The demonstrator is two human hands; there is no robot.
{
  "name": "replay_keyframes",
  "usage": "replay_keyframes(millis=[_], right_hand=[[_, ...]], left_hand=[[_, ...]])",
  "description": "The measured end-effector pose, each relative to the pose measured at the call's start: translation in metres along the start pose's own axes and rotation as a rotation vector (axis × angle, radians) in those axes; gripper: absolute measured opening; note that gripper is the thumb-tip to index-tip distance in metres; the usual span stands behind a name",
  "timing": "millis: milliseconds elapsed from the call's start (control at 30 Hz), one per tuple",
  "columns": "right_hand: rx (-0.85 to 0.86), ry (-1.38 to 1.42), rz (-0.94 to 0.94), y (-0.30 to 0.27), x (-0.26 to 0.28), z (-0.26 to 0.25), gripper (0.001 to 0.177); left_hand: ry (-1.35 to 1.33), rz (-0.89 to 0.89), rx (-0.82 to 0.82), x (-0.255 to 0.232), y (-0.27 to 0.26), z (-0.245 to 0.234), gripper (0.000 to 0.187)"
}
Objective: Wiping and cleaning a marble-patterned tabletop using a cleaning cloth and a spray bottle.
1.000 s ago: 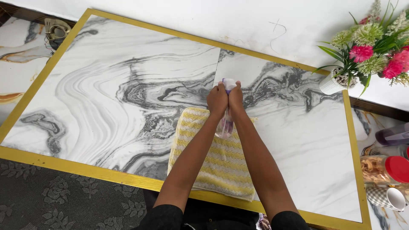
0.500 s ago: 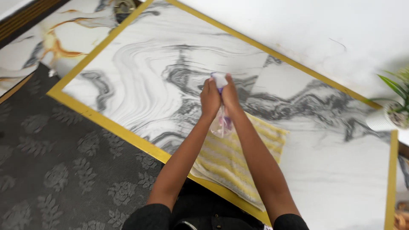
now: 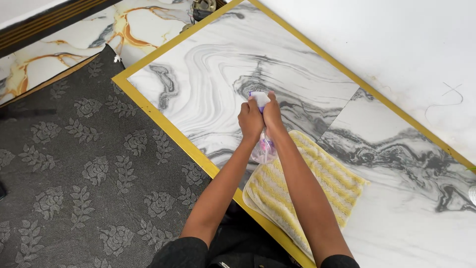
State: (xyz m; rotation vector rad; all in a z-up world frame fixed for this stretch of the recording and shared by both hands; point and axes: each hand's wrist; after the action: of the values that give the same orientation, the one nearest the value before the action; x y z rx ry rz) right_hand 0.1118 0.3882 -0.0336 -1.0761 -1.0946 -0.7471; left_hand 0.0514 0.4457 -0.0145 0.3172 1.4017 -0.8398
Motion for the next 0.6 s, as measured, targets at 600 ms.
replay_keyframes(millis=[600], right_hand=[[-0.204, 0.193, -0.248, -0.06, 0.016, -0.093, 0.057]], left_hand=[[0.014, 0.228, 0.386, -0.011, -0.071, 0.061, 0.044]])
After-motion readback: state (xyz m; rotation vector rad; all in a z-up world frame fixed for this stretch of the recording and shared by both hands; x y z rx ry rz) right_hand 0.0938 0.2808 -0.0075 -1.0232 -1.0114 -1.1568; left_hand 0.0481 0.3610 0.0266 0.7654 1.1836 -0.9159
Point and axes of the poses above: each hand's wrist, its own y-axis towards the middle knuckle, its own z-axis out of the palm, x = y × z, and after that the axes turned 11 degrees about -y, right-handed
